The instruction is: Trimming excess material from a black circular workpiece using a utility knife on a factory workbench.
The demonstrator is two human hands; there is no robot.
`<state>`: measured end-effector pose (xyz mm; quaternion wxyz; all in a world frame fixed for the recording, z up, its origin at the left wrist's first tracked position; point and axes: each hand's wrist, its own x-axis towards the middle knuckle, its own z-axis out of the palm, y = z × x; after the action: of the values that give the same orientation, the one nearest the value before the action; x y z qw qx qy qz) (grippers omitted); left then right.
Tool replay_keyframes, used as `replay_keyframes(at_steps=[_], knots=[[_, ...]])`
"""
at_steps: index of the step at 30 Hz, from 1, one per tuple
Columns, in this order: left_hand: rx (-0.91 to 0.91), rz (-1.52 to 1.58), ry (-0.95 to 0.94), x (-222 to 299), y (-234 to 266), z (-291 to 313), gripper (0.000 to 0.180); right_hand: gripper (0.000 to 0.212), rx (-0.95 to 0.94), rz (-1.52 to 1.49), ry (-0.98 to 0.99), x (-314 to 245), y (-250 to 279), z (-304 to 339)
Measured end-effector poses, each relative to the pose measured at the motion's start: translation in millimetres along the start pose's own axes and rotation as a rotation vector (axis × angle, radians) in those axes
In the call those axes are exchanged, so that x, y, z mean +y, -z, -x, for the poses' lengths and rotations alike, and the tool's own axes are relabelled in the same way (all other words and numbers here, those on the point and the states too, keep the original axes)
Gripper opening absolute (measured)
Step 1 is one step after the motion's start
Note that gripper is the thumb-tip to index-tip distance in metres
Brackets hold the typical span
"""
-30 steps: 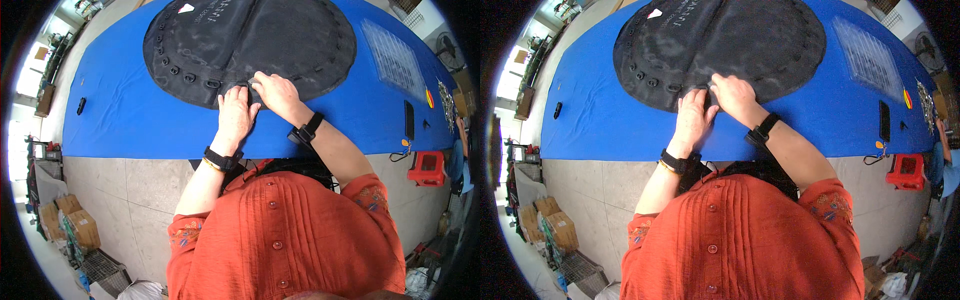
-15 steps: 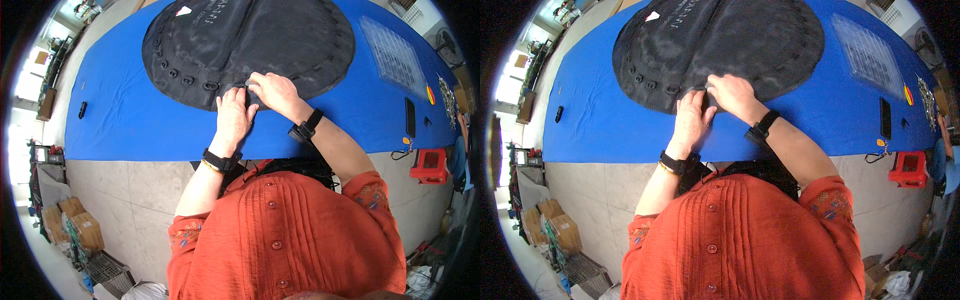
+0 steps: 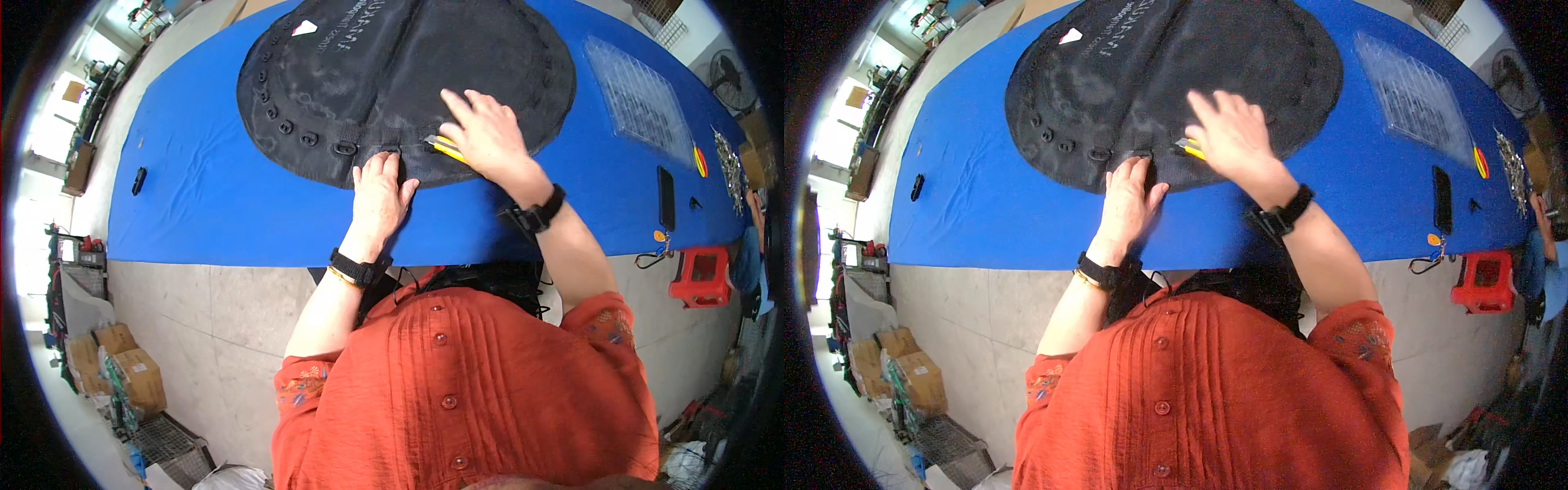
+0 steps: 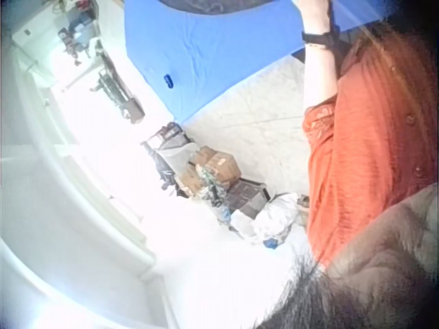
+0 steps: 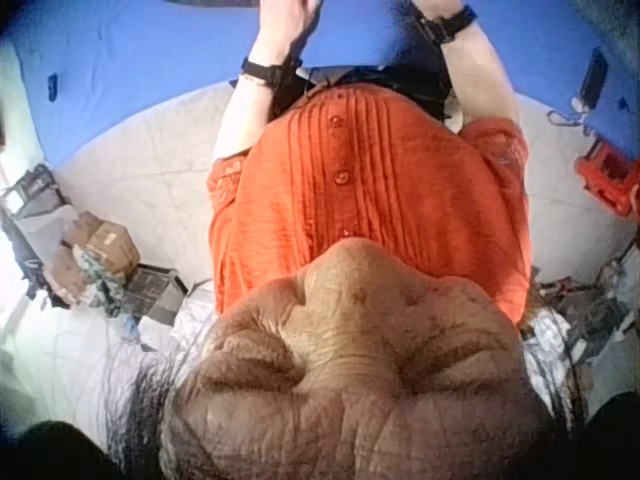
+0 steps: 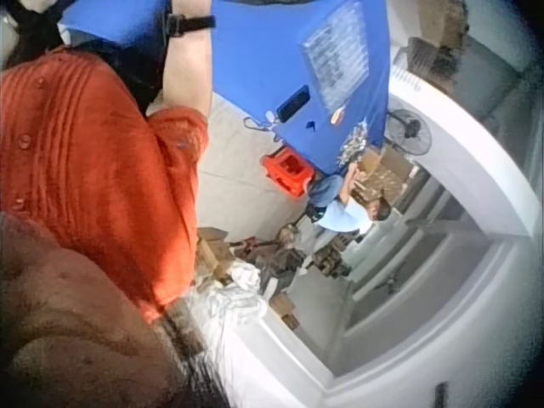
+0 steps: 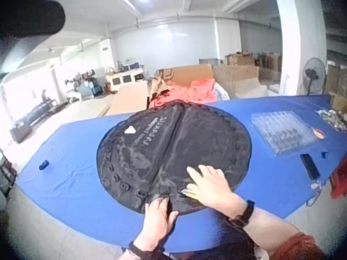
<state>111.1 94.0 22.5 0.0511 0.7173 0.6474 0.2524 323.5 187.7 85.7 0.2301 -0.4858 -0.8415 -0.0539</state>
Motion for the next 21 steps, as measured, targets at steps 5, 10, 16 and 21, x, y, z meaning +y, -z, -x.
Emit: replay_keyframes(at_steps=[5, 10, 16, 21], knots=[[-0.046, -0.031, 0.038, -8, 3, 8, 0.064, 0.034, 0.049, -0.981, -0.027, -25, 125, 6], [-0.009, -0.017, 0.019, -4, -2, 5, 0.063, 0.040, 0.039, -0.972, 0.574, 3, 257, 68], [0.027, 0.110, -0.010, -14, 15, 5, 0.055, 0.018, 0.487, -1.048, 0.652, -8, 276, 126], [0.396, 0.359, -0.098, 54, 150, -1, 0.026, 0.031, 0.552, -0.972, 0.717, 4, 282, 142]])
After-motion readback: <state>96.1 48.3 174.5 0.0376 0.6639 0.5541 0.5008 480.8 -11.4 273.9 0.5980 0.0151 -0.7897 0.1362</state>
